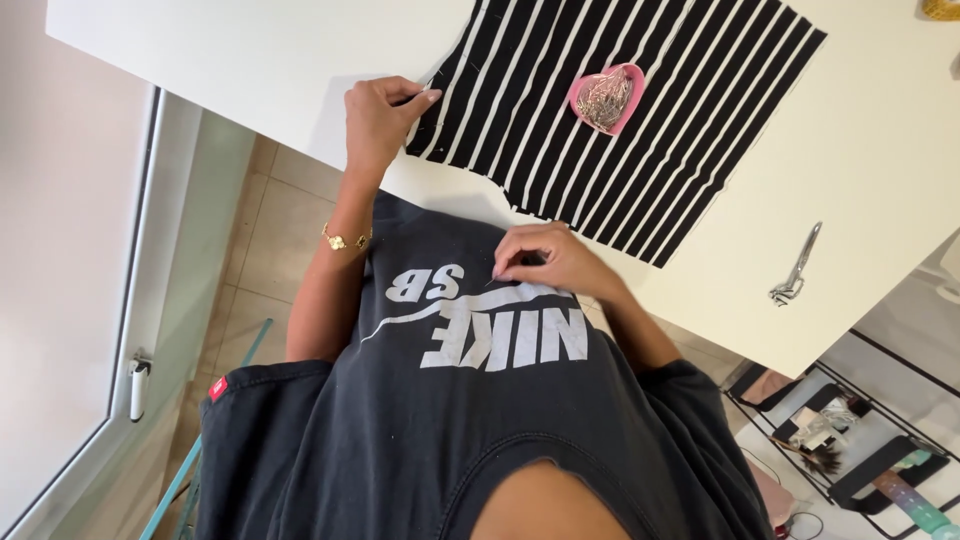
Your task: Pinning two pieces of striped fabric together along the edges to prepare them for sewing.
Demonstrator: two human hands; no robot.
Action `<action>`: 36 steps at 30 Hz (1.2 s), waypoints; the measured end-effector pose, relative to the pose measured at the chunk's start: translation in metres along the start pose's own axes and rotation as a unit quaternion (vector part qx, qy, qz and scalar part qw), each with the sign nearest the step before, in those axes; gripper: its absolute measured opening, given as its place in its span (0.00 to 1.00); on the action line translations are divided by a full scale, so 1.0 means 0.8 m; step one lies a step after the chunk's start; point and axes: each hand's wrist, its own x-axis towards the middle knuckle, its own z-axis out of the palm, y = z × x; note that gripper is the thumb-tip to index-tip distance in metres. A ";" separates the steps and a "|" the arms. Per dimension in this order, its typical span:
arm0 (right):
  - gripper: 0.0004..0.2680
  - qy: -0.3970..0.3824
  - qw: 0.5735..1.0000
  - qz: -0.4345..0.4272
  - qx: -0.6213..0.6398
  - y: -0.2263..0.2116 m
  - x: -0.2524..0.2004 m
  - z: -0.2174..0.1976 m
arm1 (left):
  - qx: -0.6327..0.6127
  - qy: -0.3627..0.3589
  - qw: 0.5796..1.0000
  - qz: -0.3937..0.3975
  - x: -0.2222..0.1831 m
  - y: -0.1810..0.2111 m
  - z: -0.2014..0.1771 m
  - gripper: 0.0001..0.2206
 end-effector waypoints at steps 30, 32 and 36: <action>0.08 0.372 0.905 -0.069 -0.193 0.050 0.216 -0.004 | 0.009 -0.026 0.999 0.027 -0.009 0.005 -0.015 0.08; 0.08 0.370 0.905 -0.066 -0.199 0.049 0.220 -0.001 | 0.010 -0.029 0.999 0.027 -0.009 0.006 -0.015 0.08; 0.07 0.374 0.901 -0.067 -0.209 0.051 0.225 0.000 | 0.011 -0.035 0.999 0.006 -0.011 0.018 -0.019 0.07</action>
